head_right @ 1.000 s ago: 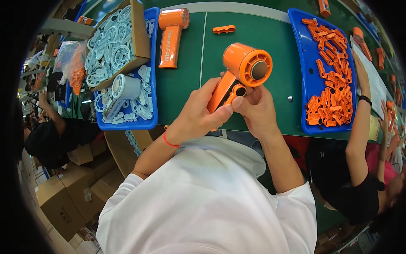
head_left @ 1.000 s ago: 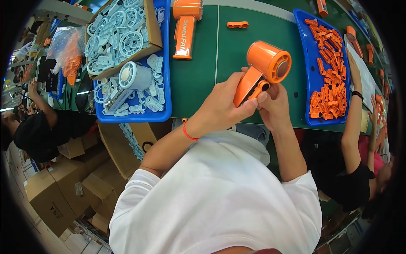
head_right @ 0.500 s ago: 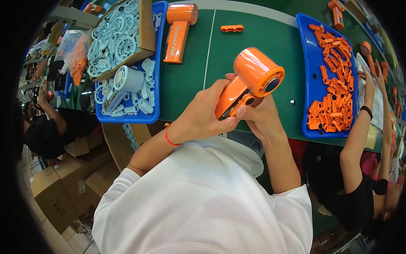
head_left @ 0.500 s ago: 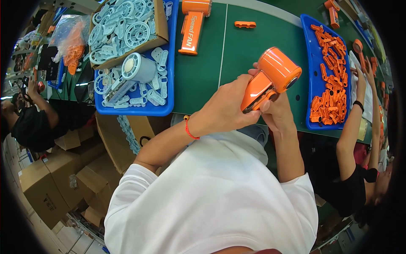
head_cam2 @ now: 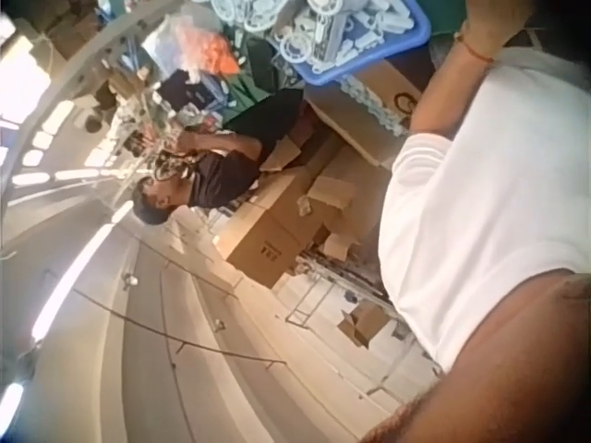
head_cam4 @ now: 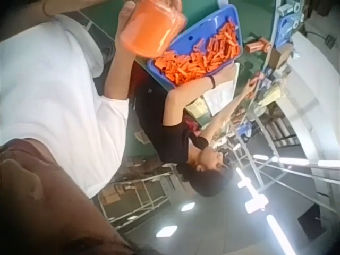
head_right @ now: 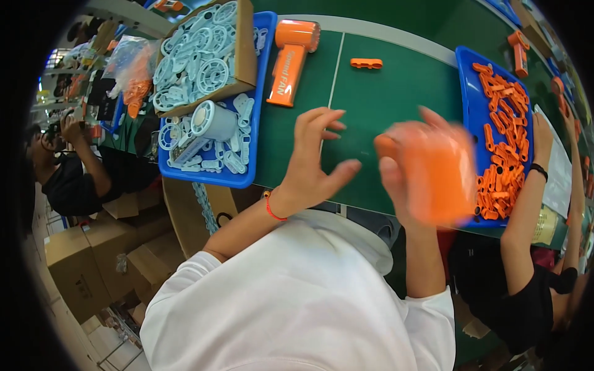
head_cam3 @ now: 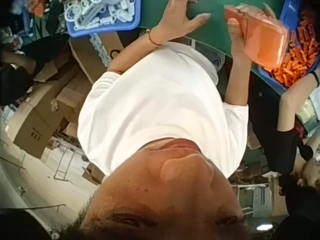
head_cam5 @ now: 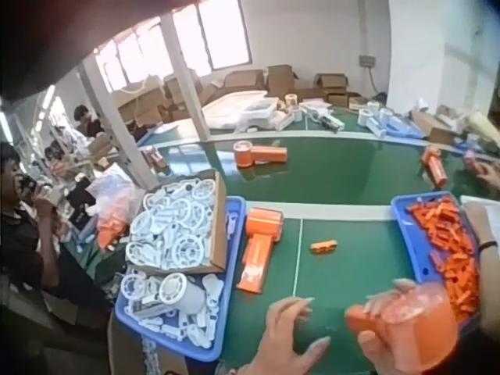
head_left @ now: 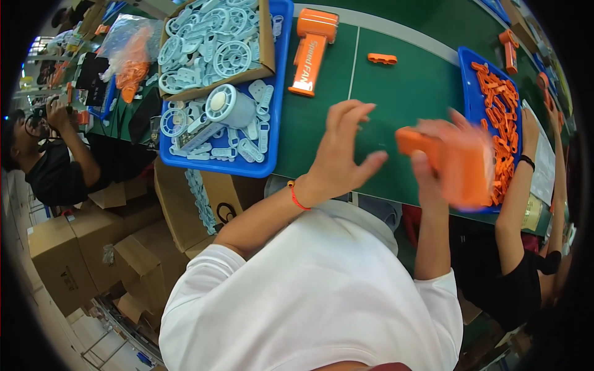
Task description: Assembling and testing plastic toy handheld fans at a factory workstation.
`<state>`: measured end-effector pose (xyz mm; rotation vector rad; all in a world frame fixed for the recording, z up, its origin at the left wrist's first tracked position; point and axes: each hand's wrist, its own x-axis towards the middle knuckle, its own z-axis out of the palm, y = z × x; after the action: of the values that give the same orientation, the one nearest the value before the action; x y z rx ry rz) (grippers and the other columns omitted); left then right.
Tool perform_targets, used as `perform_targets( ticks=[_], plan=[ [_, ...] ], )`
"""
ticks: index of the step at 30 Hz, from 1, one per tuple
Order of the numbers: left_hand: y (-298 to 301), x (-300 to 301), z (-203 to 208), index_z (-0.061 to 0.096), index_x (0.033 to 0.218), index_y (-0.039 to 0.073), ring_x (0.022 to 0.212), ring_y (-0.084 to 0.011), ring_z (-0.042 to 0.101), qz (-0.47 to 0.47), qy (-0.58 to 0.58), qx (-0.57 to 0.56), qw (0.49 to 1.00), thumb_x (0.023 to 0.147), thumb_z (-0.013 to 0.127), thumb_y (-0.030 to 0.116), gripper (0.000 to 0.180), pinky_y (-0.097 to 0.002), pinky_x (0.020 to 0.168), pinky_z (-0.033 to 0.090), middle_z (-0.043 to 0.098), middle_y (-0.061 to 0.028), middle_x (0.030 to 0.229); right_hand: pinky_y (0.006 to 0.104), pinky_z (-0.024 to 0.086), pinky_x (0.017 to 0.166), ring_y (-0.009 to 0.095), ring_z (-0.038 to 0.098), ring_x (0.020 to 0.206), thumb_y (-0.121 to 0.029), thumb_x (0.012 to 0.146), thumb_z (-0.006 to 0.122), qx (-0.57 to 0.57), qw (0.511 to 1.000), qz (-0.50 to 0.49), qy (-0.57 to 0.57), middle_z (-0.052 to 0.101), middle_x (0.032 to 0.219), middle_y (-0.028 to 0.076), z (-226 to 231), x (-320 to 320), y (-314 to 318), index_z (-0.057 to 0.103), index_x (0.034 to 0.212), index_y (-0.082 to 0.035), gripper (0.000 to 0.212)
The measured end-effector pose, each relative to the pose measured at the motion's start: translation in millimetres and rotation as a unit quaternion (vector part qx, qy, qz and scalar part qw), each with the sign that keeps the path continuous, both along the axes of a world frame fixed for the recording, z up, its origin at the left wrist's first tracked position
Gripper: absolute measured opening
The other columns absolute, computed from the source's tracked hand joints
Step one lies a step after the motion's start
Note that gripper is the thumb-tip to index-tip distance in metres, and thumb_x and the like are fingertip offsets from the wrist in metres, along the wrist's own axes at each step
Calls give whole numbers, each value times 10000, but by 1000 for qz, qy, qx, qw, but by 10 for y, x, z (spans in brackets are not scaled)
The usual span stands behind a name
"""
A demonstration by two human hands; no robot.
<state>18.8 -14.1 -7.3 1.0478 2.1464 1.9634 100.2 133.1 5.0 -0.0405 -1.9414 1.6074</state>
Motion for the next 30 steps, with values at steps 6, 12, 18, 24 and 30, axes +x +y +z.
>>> perform_targets(
  ticks=[6, 12, 18, 24, 30],
  plan=[
    [-176, -61, -162, 579, 963, 22, 884, -278, 539, -65, 58, -141, 986, 723, 627, 30, 245, -340, 767, 453, 552, -127, 940, 284, 455, 722, 179, 545, 828, -44, 795, 650, 201, 977, -68, -23, 539, 921, 33, -146, -60, 120, 510, 1006, -78, 255],
    [-107, 160, -97, 612, 826, 59, 709, -244, 564, -102, 122, -2, 987, 691, 631, 21, 142, -319, 638, 459, 588, -69, 792, 305, 432, 639, 200, 560, 786, -99, 768, 690, 90, 987, -59, -121, 559, 850, 77, -398, -100, 31, 564, 879, -25, 183],
    [38, 85, 208, 606, 911, 62, 974, -216, 525, -9, 383, -127, 915, 681, 642, 188, 265, -421, 827, 406, 556, -44, 979, 367, 380, 869, 287, 513, 1002, -106, 697, 691, 492, 842, 20, -220, 519, 1103, 131, -9, -67, 17, 445, 1244, -20, 605],
    [82, -15, 164, 591, 1020, 53, 999, -242, 483, -23, 366, -303, 880, 667, 687, 263, 422, -445, 861, 376, 531, -54, 1025, 392, 382, 927, 300, 485, 1094, -49, 700, 676, 351, 906, 57, -232, 496, 1198, 133, 1, 153, 192, 491, 1211, -18, 544],
    [130, -16, 48, 587, 1064, 58, 986, -246, 489, -35, 383, -339, 859, 656, 709, 296, 488, -423, 832, 389, 544, -39, 1028, 403, 386, 922, 279, 510, 1065, -99, 690, 688, 436, 892, -8, -120, 533, 1167, 98, -257, 217, 198, 512, 1195, -29, 540]
  ],
)
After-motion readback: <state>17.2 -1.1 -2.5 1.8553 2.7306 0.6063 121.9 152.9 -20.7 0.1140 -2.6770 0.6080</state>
